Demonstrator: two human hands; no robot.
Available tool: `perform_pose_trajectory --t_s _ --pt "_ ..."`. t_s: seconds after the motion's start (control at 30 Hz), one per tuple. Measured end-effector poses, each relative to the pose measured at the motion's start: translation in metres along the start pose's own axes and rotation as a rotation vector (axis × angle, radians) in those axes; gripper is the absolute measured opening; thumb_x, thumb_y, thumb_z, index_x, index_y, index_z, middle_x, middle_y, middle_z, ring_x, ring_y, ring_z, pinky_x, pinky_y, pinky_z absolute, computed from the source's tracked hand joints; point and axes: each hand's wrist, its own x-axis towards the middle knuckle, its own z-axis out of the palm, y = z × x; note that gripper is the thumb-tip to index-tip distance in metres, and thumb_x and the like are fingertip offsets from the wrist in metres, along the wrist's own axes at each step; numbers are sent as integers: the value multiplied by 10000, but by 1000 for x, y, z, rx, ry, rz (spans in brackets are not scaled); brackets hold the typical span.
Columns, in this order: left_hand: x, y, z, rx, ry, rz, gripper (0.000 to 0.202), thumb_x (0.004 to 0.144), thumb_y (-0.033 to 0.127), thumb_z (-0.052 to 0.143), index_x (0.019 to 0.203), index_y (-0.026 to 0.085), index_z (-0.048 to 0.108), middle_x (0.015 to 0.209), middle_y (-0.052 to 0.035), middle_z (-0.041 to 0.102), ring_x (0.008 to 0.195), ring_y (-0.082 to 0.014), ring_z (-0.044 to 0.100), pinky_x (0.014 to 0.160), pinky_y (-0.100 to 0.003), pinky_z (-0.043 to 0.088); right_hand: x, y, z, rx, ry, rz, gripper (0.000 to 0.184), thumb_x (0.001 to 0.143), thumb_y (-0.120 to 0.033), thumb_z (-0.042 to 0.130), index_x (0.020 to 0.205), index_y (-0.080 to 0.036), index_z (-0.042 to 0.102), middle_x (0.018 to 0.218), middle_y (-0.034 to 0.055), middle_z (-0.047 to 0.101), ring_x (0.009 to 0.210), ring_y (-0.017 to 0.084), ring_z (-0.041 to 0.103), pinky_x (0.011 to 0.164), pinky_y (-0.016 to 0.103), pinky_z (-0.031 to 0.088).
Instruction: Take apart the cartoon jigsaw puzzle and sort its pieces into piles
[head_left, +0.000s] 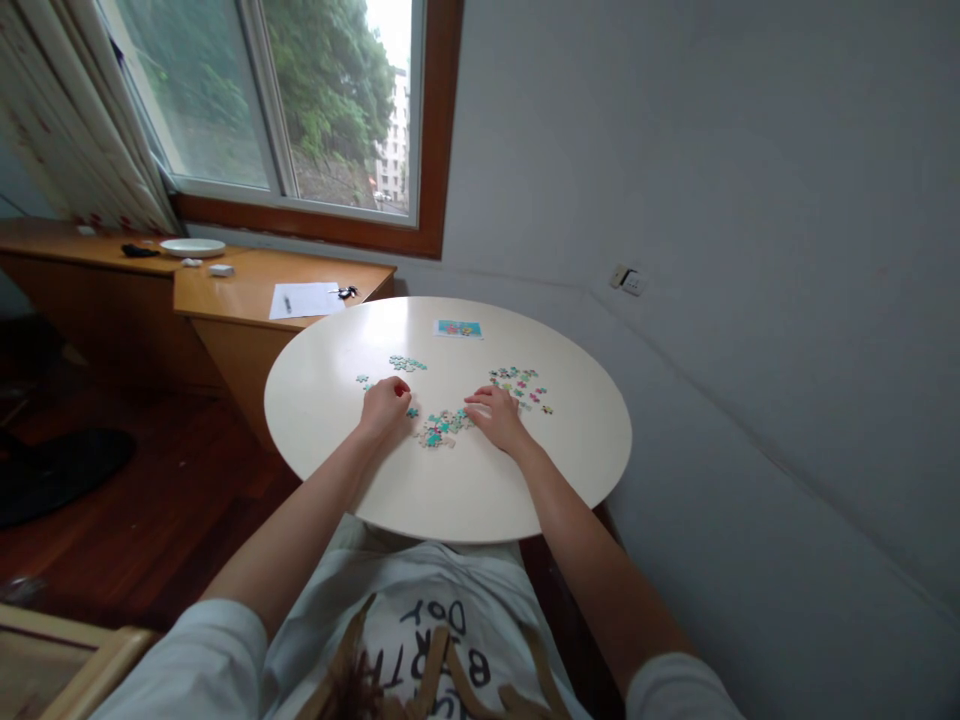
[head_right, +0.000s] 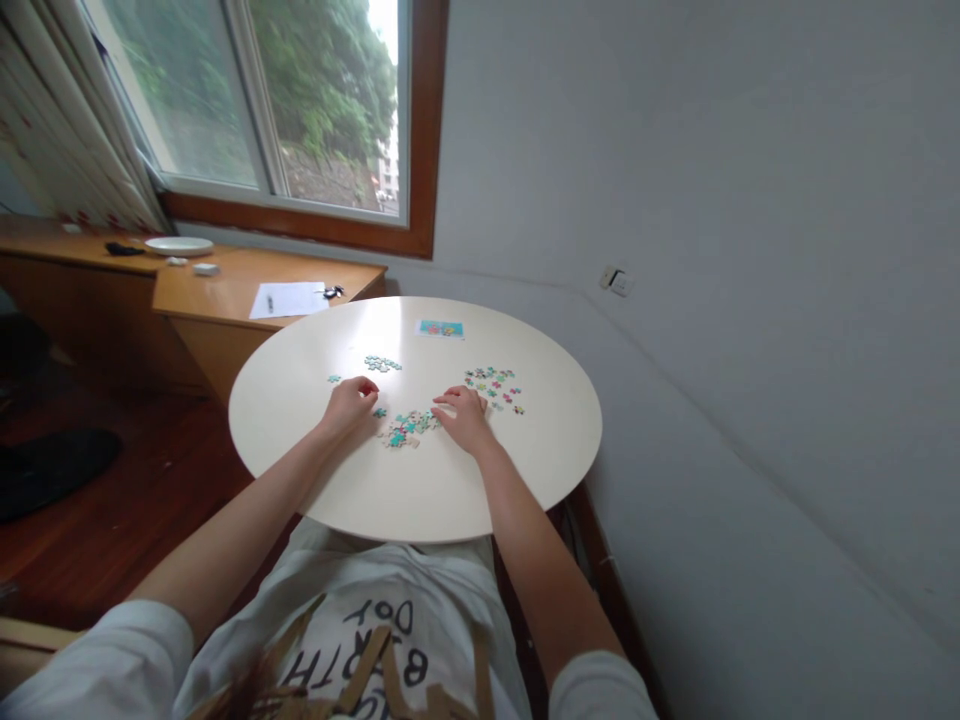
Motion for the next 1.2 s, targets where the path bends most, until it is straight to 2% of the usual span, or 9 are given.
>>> perform_pose_trajectory --t_s 0.13,0.23,0.63,0.77,0.93,1.2 --pt "0 -3 0 104 -21 3 152 717 215 501 718 197 652 777 -65 688 749 -216 607 707 -307 419 -2 -3 0 -66 -93 -16 184 743 -329 664 912 -271 711 1053 46 610 1047 229 500 950 427 297" --pt "0 -3 0 122 -30 11 144 705 215 515 711 198 658 769 -68 693 734 -220 609 688 -303 418 -1 -2 0 -68 -116 6 169 742 -341 665 891 -279 714 1059 40 616 1047 227 500 952 426 293" --pt "2 -4 2 126 -87 6 129 688 204 535 682 196 664 765 -65 693 728 -217 609 697 -301 418 1 -4 -2 16 -50 4 171 682 -314 711 845 -263 718 940 25 663 941 195 583 929 386 357" --pt "2 -3 2 114 -67 -20 127 691 206 533 684 199 660 760 -59 694 756 -221 615 729 -312 415 0 -5 -2 2 -64 0 189 687 -301 706 871 -260 722 955 36 674 956 207 581 944 402 352" --pt "2 -3 2 121 -60 -7 119 690 212 536 666 205 652 749 -52 696 749 -218 619 740 -311 418 0 -3 -2 36 -77 -12 208 696 -297 684 897 -252 715 943 34 687 936 194 594 882 350 412" --pt "4 -6 4 111 -57 17 102 672 196 549 637 207 644 730 -51 698 725 -213 613 724 -316 418 -1 -8 -8 171 -98 21 137 660 -279 691 792 -247 709 815 1 703 877 191 609 862 350 416"
